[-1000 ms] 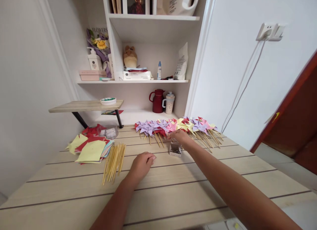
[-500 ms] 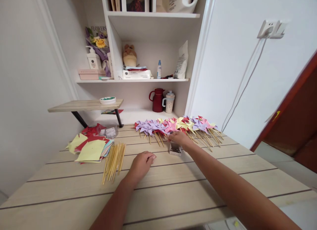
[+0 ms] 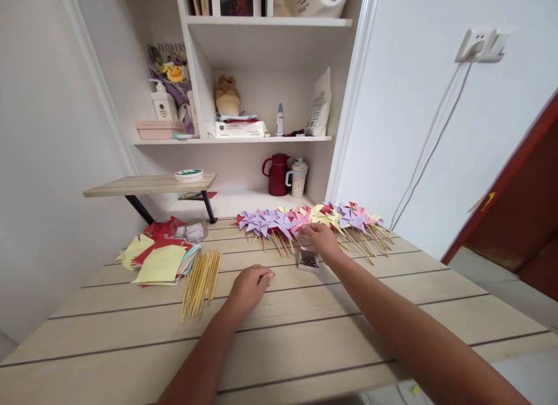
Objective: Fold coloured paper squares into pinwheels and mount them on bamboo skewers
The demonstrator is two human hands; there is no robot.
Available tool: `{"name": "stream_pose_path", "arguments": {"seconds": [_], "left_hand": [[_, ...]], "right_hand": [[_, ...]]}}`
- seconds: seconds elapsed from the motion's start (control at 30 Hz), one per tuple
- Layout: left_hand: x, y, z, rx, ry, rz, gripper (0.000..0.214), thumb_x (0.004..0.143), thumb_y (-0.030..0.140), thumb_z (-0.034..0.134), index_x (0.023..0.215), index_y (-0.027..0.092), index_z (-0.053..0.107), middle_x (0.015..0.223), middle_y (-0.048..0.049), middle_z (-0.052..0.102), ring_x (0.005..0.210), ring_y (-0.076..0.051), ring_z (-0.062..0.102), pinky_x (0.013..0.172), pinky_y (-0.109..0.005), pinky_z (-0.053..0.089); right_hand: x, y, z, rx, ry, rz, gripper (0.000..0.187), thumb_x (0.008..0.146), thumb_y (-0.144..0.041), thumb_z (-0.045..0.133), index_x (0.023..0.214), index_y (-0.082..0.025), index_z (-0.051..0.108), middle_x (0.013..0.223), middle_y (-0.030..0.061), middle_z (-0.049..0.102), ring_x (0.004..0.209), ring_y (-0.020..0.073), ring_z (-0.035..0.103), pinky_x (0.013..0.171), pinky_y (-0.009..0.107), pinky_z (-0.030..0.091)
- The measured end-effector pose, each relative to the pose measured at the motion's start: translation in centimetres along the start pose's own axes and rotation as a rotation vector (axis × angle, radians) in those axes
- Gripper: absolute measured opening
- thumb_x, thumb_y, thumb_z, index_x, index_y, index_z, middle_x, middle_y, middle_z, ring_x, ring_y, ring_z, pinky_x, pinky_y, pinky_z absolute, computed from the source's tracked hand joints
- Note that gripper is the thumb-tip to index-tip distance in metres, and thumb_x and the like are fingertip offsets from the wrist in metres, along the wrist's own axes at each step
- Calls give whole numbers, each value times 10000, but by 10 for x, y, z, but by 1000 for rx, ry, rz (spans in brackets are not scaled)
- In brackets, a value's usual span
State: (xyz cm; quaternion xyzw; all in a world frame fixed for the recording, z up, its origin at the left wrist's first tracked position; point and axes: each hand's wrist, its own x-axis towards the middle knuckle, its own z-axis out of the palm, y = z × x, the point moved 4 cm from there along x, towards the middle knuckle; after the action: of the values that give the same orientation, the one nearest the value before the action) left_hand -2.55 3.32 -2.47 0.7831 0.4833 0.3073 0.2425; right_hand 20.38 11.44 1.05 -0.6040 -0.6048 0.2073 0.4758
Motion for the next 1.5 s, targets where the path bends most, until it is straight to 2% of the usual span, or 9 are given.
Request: {"name": "stream_pose_path", "arguments": {"seconds": [0.17, 0.23, 0.3, 0.53, 0.83, 1.0, 1.1, 1.3, 1.5], "left_hand": [[1, -2, 2, -1, 8, 4, 323, 918, 326, 445, 791, 194, 710, 757, -46, 686, 757, -199, 617, 705, -279, 419], [1, -3, 2, 5, 16, 12, 316, 916, 316, 451, 806, 196, 721, 763, -45, 694, 757, -199, 621, 701, -277, 420], [0, -2, 3, 17, 26, 25, 310, 915, 303, 454, 828, 197, 732, 769, -45, 702, 754, -197, 624, 696, -274, 421], [-2, 1, 1, 101, 56, 53, 317, 922, 240, 451, 750, 193, 714, 702, -31, 680, 690, -171, 607, 659, -262, 396], [-7, 10, -11, 245, 200, 115, 285, 967, 232, 441, 905, 212, 718, 882, -42, 734, 810, -179, 636, 740, -287, 419], [-18, 20, -56, 646, 297, 265, 242, 967, 189, 458, 997, 199, 698, 914, -80, 714, 899, -218, 631, 853, -373, 440], [-32, 10, -95, 878, 264, 310, 275, 918, 133, 527, 1126, 228, 680, 1171, -114, 681, 1113, -265, 583, 983, -457, 406], [-58, -29, -169, 1068, 161, 184, 723, 798, 161, 714, 1448, 337, 449, 1514, -102, 466, 1415, -330, 353, 1149, -575, 182], [-58, -51, -194, 990, -45, -87, 870, 651, 137, 806, 1424, 353, 472, 1517, -109, 469, 1455, -374, 284, 1141, -642, 65]], "right_hand": [[-14, -30, -13, 83, 186, -178, 330, 869, -436, 518, 835, -180, 724, 1048, 98, 702, 1041, 258, 605, 888, 355, 445], [-29, -51, -15, 169, 257, -387, 289, 877, -421, 553, 801, -194, 716, 1017, 97, 690, 1024, 257, 600, 915, 384, 441], [-44, -65, -7, 233, 235, -465, 268, 897, -401, 557, 803, -202, 710, 965, 83, 686, 980, 240, 602, 901, 378, 442], [-72, -61, 52, 459, -191, -197, 380, 861, -536, 587, 771, -178, 677, 607, 2, 583, 569, 159, 530, 566, 283, 404], [-93, -36, 81, 463, -418, -17, 434, 807, -611, 590, 681, -196, 582, 487, -41, 488, 445, 124, 419, 465, 252, 305], [-100, -37, 90, 386, -563, -87, 364, 857, -522, 553, 734, -185, 612, 559, -31, 511, 494, 131, 470, 495, 251, 346], [-103, -42, 92, 261, -627, -196, 323, 886, -448, 532, 763, -174, 653, 555, -25, 517, 511, 132, 468, 523, 255, 358], [-103, -40, 95, 223, -669, -193, 315, 907, -410, 508, 796, -163, 669, 583, -15, 539, 532, 134, 489, 537, 251, 371], [-102, -38, 94, 245, -668, -176, 322, 902, -427, 523, 805, -167, 686, 577, -24, 528, 533, 134, 479, 530, 247, 369]]}}
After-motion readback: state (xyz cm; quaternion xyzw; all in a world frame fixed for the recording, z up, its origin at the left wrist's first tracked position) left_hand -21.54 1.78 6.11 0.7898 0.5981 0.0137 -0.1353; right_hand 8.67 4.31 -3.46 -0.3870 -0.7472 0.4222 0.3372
